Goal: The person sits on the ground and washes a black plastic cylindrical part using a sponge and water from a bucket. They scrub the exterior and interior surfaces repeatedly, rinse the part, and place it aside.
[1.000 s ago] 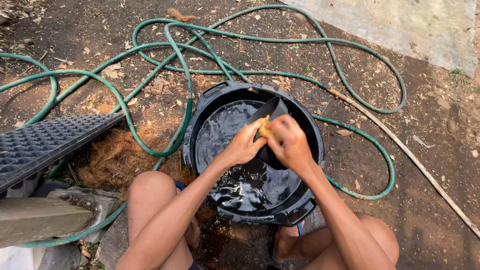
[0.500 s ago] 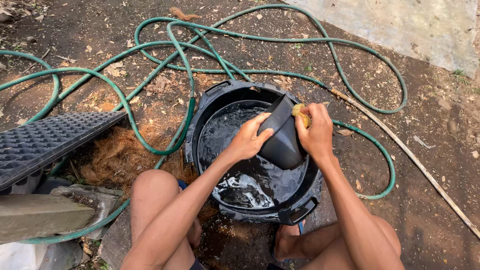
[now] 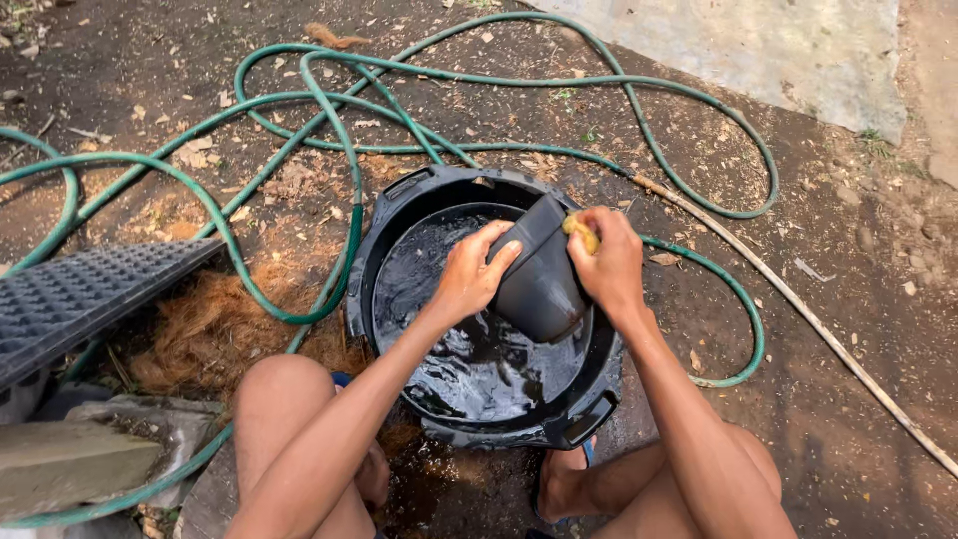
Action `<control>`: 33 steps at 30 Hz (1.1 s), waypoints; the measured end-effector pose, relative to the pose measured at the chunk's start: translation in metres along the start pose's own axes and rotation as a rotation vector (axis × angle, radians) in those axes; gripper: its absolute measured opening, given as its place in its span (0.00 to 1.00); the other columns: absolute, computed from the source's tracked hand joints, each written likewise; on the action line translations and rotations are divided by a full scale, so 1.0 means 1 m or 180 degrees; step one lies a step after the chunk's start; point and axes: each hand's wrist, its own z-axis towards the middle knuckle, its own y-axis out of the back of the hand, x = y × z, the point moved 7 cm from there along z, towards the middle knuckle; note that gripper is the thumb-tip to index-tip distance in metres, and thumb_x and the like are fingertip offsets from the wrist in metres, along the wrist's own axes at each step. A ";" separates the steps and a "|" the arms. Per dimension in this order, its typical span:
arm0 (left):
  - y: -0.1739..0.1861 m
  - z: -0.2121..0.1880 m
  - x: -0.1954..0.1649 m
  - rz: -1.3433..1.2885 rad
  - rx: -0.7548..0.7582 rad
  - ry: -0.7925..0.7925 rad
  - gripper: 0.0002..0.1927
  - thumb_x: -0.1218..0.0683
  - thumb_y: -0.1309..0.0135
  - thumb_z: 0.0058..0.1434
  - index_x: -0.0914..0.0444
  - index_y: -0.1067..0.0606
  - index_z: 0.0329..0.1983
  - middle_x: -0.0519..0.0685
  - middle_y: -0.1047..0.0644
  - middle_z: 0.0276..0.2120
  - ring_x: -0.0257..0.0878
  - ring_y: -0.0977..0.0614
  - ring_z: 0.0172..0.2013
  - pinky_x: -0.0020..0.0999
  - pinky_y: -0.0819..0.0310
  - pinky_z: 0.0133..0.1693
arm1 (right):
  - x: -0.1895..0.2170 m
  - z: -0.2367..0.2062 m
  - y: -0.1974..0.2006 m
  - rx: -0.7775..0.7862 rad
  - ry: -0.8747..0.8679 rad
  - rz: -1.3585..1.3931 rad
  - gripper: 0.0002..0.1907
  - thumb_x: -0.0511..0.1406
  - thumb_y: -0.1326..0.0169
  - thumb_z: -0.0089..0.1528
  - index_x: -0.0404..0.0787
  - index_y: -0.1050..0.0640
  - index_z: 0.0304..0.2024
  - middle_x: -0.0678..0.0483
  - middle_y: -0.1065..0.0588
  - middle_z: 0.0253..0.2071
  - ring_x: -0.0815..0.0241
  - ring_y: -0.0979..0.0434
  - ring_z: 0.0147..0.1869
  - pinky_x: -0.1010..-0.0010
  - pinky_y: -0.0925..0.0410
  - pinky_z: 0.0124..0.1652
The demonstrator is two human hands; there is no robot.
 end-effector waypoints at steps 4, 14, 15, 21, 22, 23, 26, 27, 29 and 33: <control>0.006 -0.003 0.003 0.0159 -0.0143 0.0126 0.16 0.52 0.47 0.68 0.66 0.25 0.54 0.54 0.17 0.41 0.39 0.16 0.40 0.35 0.24 0.43 | 0.028 -0.020 -0.011 0.0212 0.0424 0.0234 0.10 0.33 0.38 0.59 0.35 0.24 0.39 0.43 0.27 0.40 0.42 0.24 0.43 0.57 0.30 0.43; 0.020 -0.006 -0.014 0.0144 -0.0380 -0.0305 0.13 0.53 0.47 0.69 0.66 0.23 0.51 0.55 0.17 0.43 0.43 0.15 0.45 0.37 0.24 0.47 | 0.010 -0.004 0.002 0.0176 -0.0071 -0.0027 0.09 0.33 0.40 0.61 0.34 0.24 0.40 0.44 0.27 0.39 0.42 0.24 0.43 0.56 0.31 0.43; 0.022 -0.006 -0.014 0.0230 -0.0431 -0.0186 0.14 0.53 0.48 0.69 0.66 0.23 0.51 0.55 0.17 0.42 0.43 0.14 0.44 0.37 0.24 0.46 | 0.012 -0.007 0.003 0.0129 -0.0046 0.0091 0.09 0.33 0.39 0.61 0.34 0.24 0.40 0.43 0.27 0.39 0.42 0.24 0.43 0.56 0.30 0.43; 0.035 -0.009 -0.016 0.0704 -0.0804 0.0260 0.13 0.50 0.47 0.68 0.63 0.23 0.49 0.54 0.16 0.38 0.47 0.14 0.38 0.39 0.24 0.41 | 0.059 -0.042 -0.019 0.0677 0.0975 0.0732 0.10 0.36 0.38 0.60 0.37 0.23 0.38 0.45 0.27 0.41 0.43 0.23 0.44 0.58 0.28 0.44; 0.035 -0.008 -0.014 0.0723 -0.0768 0.0336 0.13 0.50 0.47 0.68 0.63 0.23 0.48 0.54 0.16 0.37 0.48 0.14 0.35 0.40 0.24 0.41 | 0.055 -0.040 -0.022 0.0760 0.0843 0.0715 0.10 0.35 0.38 0.60 0.37 0.23 0.39 0.44 0.27 0.41 0.44 0.23 0.43 0.59 0.28 0.43; 0.034 -0.009 -0.013 0.0736 -0.0727 0.0415 0.13 0.50 0.48 0.68 0.62 0.23 0.47 0.54 0.16 0.37 0.49 0.14 0.33 0.40 0.24 0.40 | 0.049 -0.036 -0.023 0.0845 0.0703 0.0692 0.09 0.34 0.39 0.60 0.36 0.22 0.41 0.44 0.27 0.41 0.44 0.22 0.43 0.59 0.28 0.42; 0.037 -0.010 -0.022 0.1009 -0.0909 0.0039 0.13 0.49 0.47 0.68 0.62 0.22 0.48 0.56 0.16 0.38 0.52 0.15 0.36 0.43 0.25 0.40 | 0.031 -0.020 -0.004 0.0129 0.0361 0.0313 0.10 0.31 0.40 0.62 0.34 0.23 0.44 0.44 0.26 0.42 0.42 0.23 0.46 0.56 0.29 0.45; 0.038 -0.011 -0.023 0.1030 -0.0972 0.0037 0.13 0.49 0.47 0.68 0.62 0.22 0.47 0.56 0.17 0.37 0.53 0.15 0.35 0.44 0.25 0.39 | 0.032 -0.022 -0.004 0.0166 0.0392 0.0371 0.10 0.31 0.40 0.62 0.34 0.23 0.44 0.44 0.26 0.42 0.43 0.23 0.46 0.57 0.29 0.45; 0.041 -0.011 -0.024 0.1074 -0.1088 0.0021 0.13 0.48 0.46 0.67 0.62 0.22 0.46 0.56 0.17 0.36 0.53 0.15 0.34 0.45 0.25 0.37 | 0.037 -0.026 -0.005 0.0224 0.0448 0.0483 0.11 0.31 0.40 0.62 0.34 0.24 0.45 0.43 0.26 0.43 0.43 0.22 0.45 0.58 0.29 0.43; 0.044 -0.010 -0.022 0.1337 -0.1147 0.0133 0.13 0.47 0.46 0.67 0.61 0.21 0.43 0.56 0.18 0.31 0.53 0.17 0.29 0.47 0.27 0.34 | 0.054 -0.035 -0.017 0.0831 0.0928 0.0695 0.09 0.32 0.39 0.61 0.37 0.23 0.42 0.45 0.26 0.40 0.44 0.22 0.44 0.59 0.28 0.43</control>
